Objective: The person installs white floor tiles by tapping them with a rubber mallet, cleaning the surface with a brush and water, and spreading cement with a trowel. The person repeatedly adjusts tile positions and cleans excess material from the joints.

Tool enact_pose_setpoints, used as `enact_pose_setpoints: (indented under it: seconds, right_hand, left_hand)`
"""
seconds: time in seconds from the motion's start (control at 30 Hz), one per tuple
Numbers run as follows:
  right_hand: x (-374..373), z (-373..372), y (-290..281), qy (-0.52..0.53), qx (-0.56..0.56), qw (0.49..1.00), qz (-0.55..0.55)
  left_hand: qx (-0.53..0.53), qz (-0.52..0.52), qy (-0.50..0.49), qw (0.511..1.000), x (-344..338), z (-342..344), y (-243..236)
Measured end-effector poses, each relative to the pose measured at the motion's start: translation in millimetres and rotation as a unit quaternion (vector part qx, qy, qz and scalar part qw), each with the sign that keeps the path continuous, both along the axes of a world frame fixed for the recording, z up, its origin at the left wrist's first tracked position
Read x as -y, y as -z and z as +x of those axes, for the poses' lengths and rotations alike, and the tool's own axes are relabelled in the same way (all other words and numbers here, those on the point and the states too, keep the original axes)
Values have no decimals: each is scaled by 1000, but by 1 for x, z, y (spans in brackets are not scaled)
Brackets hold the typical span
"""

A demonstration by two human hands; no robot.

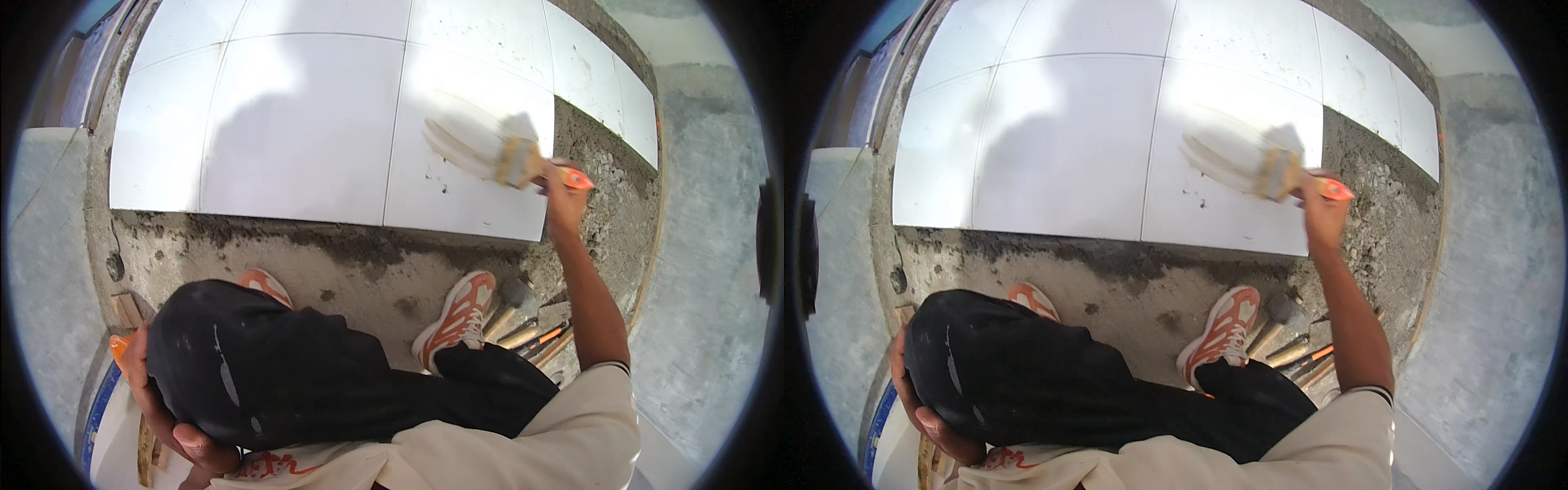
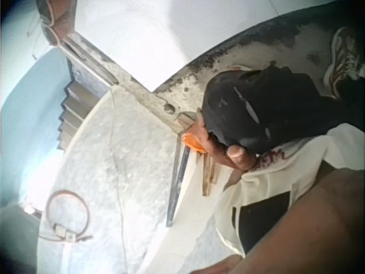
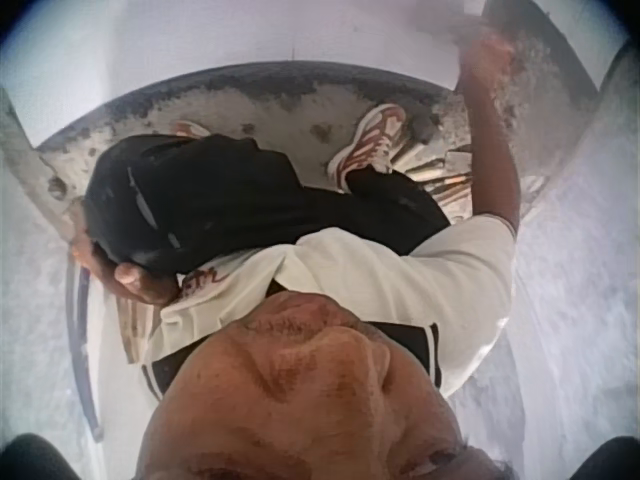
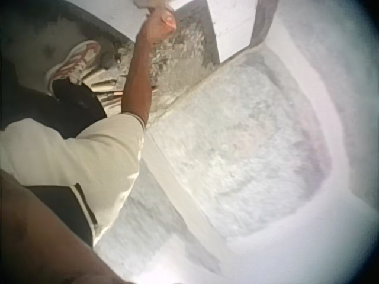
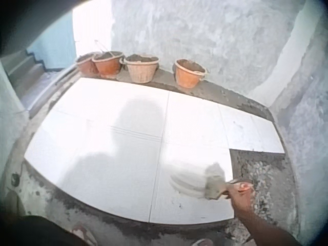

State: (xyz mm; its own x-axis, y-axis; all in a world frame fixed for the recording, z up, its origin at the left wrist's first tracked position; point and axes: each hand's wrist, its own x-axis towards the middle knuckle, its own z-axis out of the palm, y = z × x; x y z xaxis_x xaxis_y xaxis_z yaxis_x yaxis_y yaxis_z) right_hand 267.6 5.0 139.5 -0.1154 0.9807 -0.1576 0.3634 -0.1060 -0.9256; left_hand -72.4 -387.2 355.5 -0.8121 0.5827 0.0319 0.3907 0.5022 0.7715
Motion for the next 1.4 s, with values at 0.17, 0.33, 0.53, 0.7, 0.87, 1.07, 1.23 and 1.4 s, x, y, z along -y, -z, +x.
enact_pose_setpoints:
  seconds: [0.17,0.33,0.53,0.7,0.87,1.07,1.23,1.4]
  right_hand:
    - [38,-62,18,-124,-81,984,-98]
    - [-11,7,4,-65,33,997,22]
    - [-2,-16,-14,-202,-5,973,-108]
    - [-30,4,7,-230,40,964,-128]
    - [-155,116,3,-39,118,990,74]
    - [-163,59,6,164,-35,983,78]
    - [-159,44,28,170,-61,983,33]
    - [-76,122,1,41,222,974,22]
  left_hand:
    - [-13,-18,38,999,-4,1,-4]
    - [36,38,-25,998,-2,7,-1]
    - [6,13,-38,999,-2,10,1]
    - [10,3,-11,1000,-13,15,-3]
    - [18,3,-7,1000,-17,17,2]
    - [-25,-34,-25,999,-23,22,-2]
    - [-16,-38,-11,999,-20,20,-1]
    - [10,-22,-12,1000,-16,16,1]
